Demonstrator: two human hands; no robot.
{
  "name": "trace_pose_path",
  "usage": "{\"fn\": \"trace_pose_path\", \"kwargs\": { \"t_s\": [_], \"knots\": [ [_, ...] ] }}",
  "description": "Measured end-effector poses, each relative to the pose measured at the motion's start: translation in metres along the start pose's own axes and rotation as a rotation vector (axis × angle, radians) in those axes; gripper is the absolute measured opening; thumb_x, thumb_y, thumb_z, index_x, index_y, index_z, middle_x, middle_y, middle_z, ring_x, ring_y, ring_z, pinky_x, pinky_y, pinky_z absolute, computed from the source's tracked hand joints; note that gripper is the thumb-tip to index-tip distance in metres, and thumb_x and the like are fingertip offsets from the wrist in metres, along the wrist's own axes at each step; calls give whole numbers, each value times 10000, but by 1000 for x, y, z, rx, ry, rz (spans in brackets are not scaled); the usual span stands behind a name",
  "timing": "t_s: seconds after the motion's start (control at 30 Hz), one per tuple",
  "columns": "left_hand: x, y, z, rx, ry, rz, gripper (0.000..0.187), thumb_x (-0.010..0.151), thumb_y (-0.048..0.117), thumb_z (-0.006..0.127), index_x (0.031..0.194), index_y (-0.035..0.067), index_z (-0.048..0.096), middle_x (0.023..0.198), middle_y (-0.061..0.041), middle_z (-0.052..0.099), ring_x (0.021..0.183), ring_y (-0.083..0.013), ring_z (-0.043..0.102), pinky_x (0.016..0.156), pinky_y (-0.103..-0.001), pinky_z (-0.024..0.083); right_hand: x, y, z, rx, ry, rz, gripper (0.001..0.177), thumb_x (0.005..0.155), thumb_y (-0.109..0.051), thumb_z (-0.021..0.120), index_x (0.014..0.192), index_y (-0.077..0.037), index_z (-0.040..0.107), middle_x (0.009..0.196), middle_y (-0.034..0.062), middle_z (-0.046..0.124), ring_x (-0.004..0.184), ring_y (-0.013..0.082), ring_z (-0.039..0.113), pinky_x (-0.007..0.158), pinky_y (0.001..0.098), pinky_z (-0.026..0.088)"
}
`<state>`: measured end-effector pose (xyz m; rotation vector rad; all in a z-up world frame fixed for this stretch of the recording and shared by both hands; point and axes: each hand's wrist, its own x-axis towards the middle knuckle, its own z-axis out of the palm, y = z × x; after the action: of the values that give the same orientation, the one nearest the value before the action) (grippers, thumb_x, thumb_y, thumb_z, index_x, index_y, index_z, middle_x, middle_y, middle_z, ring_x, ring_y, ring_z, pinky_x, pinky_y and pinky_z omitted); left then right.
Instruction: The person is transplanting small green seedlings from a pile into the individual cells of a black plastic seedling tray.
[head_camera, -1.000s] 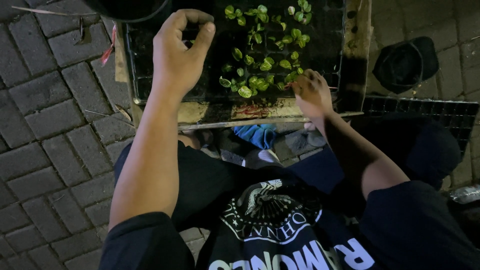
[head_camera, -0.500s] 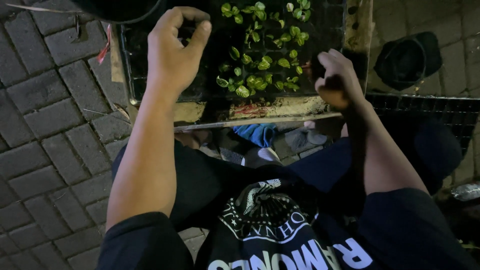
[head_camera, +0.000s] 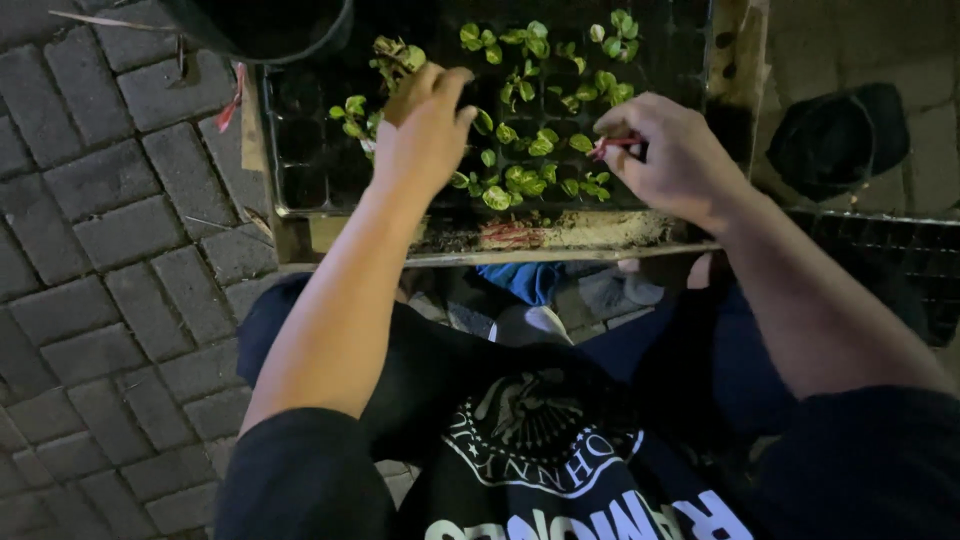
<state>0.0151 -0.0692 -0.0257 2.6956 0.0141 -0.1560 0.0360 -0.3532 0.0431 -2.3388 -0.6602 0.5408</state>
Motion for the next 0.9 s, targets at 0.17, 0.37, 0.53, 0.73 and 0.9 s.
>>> {"fn": "trace_pose_path", "kwargs": {
  "t_s": [0.17, 0.37, 0.53, 0.73, 0.9],
  "knots": [
    [8, -4, 24, 71, 121, 177, 297, 972, 166, 672, 1265, 125, 702, 1171, -45, 670, 992, -276, 667, 821, -392, 569, 3, 0, 9, -40, 18, -127, 269, 892, 36, 719, 1156, 84, 695, 1060, 168, 681, 769, 257, 647, 654, 333, 511],
    [10, -16, 37, 61, 262, 217, 140, 912, 82, 682, 1040, 116, 729, 962, -54, 685, 840, -292, 677, 703, -410, 551, -1, 1, 9, -76, 12, -105, 268, 889, 22, 711, 1157, 17, 691, 1068, 126, 661, 778, 260, 617, 688, 370, 494],
    [13, -10, 9, -42, 296, 138, 79, 956, 87, 672, 1018, 90, 721, 949, -64, 686, 816, -274, 663, 702, -391, 542, -2, 4, 9, -82, 45, -118, 230, 920, 12, 719, 1149, 9, 703, 1023, 115, 660, 729, 244, 600, 631, 357, 482],
    [9, -11, -23, -113, 364, 19, 91, 966, 154, 703, 1050, 120, 693, 995, -68, 728, 824, -315, 684, 687, -449, 532, -4, 10, 10, -85, 63, -135, 250, 895, 32, 719, 1145, 37, 708, 1021, 118, 670, 764, 244, 617, 658, 344, 492],
    [8, -18, -28, -143, 417, 19, 66, 965, 146, 713, 1026, 124, 700, 943, -83, 750, 755, -322, 677, 637, -455, 514, -4, 13, 15, -125, 30, -100, 250, 906, 7, 699, 1156, 15, 707, 1011, 97, 651, 728, 232, 584, 642, 343, 473]
  ]
}}
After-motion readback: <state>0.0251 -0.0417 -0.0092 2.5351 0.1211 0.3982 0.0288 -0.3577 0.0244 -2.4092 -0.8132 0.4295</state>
